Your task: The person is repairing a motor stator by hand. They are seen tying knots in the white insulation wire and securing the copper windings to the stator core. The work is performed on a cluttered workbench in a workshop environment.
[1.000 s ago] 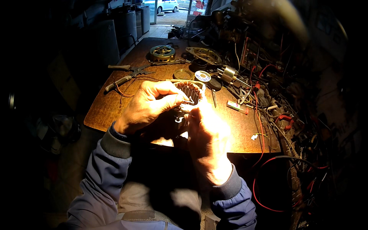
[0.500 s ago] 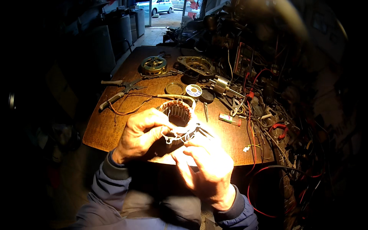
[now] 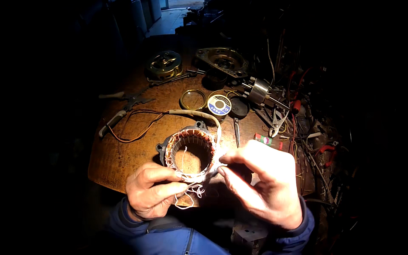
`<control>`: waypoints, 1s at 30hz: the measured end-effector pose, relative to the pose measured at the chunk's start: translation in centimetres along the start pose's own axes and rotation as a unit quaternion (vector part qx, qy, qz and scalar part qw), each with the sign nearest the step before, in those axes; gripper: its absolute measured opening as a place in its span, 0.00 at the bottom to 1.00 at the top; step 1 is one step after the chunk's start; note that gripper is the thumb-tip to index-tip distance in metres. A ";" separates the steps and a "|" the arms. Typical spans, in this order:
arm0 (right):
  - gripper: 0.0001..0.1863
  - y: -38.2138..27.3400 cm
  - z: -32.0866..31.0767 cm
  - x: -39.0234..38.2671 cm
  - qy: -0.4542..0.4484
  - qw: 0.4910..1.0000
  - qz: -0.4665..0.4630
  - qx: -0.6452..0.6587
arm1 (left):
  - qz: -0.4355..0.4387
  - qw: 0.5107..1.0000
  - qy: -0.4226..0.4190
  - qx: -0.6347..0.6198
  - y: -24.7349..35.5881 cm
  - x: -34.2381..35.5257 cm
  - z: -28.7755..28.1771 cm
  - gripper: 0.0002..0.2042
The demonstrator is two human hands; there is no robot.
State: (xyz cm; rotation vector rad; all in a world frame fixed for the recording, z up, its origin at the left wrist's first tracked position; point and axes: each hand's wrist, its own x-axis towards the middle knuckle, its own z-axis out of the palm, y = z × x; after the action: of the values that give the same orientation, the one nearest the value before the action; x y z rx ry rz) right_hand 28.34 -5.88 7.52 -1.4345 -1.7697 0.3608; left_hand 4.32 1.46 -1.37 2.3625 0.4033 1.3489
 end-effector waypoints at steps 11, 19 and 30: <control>0.10 3.4 -0.1 9.0 -0.377 0.923 -0.042 0.071 | 0.049 0.998 -0.029 -0.024 -0.8 -0.1 0.2 0.11; 0.15 2.9 0.5 10.8 -0.567 0.823 -0.010 0.020 | 0.049 0.992 0.105 -0.054 -1.3 -1.9 3.5 0.09; 0.07 1.1 2.1 12.0 -0.617 0.781 -0.032 -0.093 | 0.011 0.996 0.073 -0.057 -1.2 -1.3 2.3 0.10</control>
State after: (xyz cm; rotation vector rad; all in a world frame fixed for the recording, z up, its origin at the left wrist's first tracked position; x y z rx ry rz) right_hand 27.21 6.01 10.36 -1.3061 -2.9184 1.3534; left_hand 5.62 1.51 -3.99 2.1889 0.3329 1.5193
